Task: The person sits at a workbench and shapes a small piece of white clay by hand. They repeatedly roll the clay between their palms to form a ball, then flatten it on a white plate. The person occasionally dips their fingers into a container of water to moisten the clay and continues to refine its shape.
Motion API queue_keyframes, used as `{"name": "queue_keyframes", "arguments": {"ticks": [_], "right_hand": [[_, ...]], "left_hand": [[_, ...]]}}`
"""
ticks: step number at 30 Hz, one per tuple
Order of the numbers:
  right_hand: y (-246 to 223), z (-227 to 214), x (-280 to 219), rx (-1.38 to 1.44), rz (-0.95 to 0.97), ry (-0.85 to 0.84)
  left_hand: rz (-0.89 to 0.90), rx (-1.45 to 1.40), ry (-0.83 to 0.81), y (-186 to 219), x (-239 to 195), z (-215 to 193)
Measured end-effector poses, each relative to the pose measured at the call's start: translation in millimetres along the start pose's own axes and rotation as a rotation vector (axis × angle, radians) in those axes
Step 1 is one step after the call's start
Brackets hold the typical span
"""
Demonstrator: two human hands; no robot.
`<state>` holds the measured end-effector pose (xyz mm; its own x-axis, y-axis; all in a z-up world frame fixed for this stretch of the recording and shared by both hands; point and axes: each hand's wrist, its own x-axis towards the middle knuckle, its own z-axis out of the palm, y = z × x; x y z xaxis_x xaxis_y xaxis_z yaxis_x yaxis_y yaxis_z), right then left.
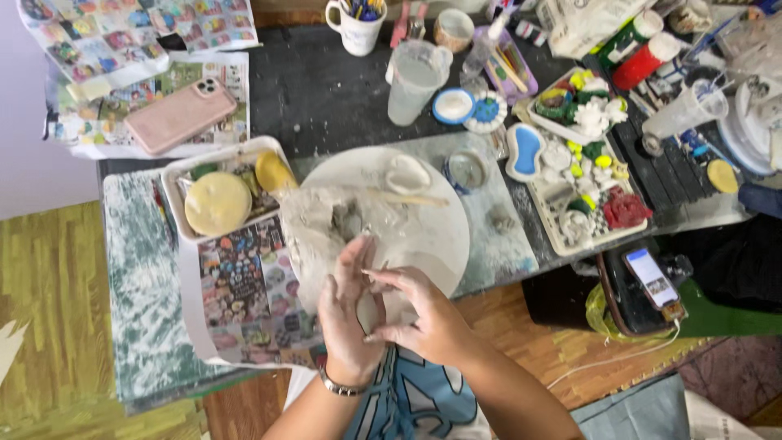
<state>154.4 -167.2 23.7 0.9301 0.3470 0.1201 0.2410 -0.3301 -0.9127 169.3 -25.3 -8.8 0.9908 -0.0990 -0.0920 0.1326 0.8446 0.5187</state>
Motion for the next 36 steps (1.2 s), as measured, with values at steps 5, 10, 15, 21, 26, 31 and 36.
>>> {"name": "queue_keyframes", "arguments": {"ticks": [5,10,15,21,26,31,36], "right_hand": [[4,-18,17,-0.064,-0.056,-0.057],[22,-31,15,0.188,0.391,-0.255],[36,-65,20,0.272,0.31,-0.286],[28,-153,84,-0.06,0.497,-0.064],[43,-198,183,0.055,0.353,0.196],[71,-203,261,-0.741,0.09,0.434],[97,-192,295,-1.089,0.098,0.446]], "left_hand": [[-0.112,0.008,-0.166,-6,7,-1],[-0.289,-0.243,-0.127,-9,18,-8],[-0.154,-0.17,-0.136,-27,19,-12],[0.01,0.008,-0.255,-55,20,-28],[-0.016,0.088,-0.355,-53,16,-43],[-0.116,0.148,-0.313,-47,12,-43],[-0.214,0.105,-0.257,-38,17,-40]]}}
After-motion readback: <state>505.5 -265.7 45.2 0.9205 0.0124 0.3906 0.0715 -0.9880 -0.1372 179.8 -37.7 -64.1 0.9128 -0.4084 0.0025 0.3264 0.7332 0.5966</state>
